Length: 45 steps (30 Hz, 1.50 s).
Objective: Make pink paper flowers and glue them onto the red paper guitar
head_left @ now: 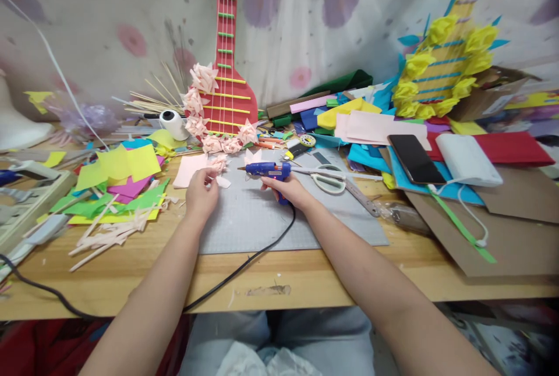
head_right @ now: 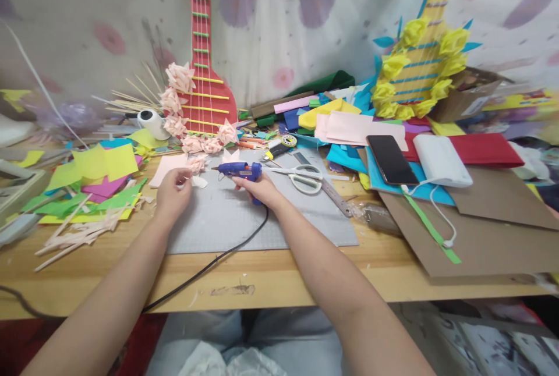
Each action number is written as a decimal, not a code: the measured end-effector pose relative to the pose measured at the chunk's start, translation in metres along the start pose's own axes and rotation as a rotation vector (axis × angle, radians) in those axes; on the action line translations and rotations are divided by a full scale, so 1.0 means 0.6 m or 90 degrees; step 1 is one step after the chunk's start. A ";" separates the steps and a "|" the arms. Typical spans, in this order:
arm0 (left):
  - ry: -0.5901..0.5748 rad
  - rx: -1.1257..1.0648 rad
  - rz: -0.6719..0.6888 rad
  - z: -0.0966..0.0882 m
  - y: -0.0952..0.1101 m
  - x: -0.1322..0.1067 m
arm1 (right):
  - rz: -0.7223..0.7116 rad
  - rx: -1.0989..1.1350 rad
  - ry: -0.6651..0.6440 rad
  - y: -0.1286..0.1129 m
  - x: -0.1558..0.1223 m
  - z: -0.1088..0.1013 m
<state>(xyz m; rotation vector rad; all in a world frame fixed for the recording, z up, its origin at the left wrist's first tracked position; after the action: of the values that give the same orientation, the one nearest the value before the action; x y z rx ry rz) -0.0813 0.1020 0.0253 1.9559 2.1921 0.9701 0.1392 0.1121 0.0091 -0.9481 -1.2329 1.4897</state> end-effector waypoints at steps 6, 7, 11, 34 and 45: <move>-0.114 0.163 0.151 0.031 0.017 0.006 | -0.022 -0.012 0.021 0.010 0.007 -0.008; -0.115 0.186 0.147 0.032 0.017 0.006 | -0.023 -0.010 0.023 0.012 0.009 -0.010; -0.109 0.232 0.109 0.030 0.011 0.008 | -0.028 -0.012 0.023 0.016 0.011 -0.011; -0.198 -0.341 -0.115 0.074 0.009 -0.019 | -0.045 -0.023 0.046 0.018 0.013 -0.019; -0.183 -0.321 -0.143 0.068 0.000 -0.020 | -0.041 -0.034 0.060 0.025 0.017 -0.026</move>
<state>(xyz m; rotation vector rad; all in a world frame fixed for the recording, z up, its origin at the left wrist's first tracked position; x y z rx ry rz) -0.0615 0.1082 -0.0116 1.4807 1.7473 1.0075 0.1489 0.1249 -0.0085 -0.9940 -1.2290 1.3531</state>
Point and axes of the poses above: each hand's wrist, its own x-axis towards the middle knuckle, its own z-axis out of the palm, y = z × x, the point moved 9 cm from there along x, towards the middle knuckle, and after that the axes turned 12 degrees about x, right-handed, at the moved point
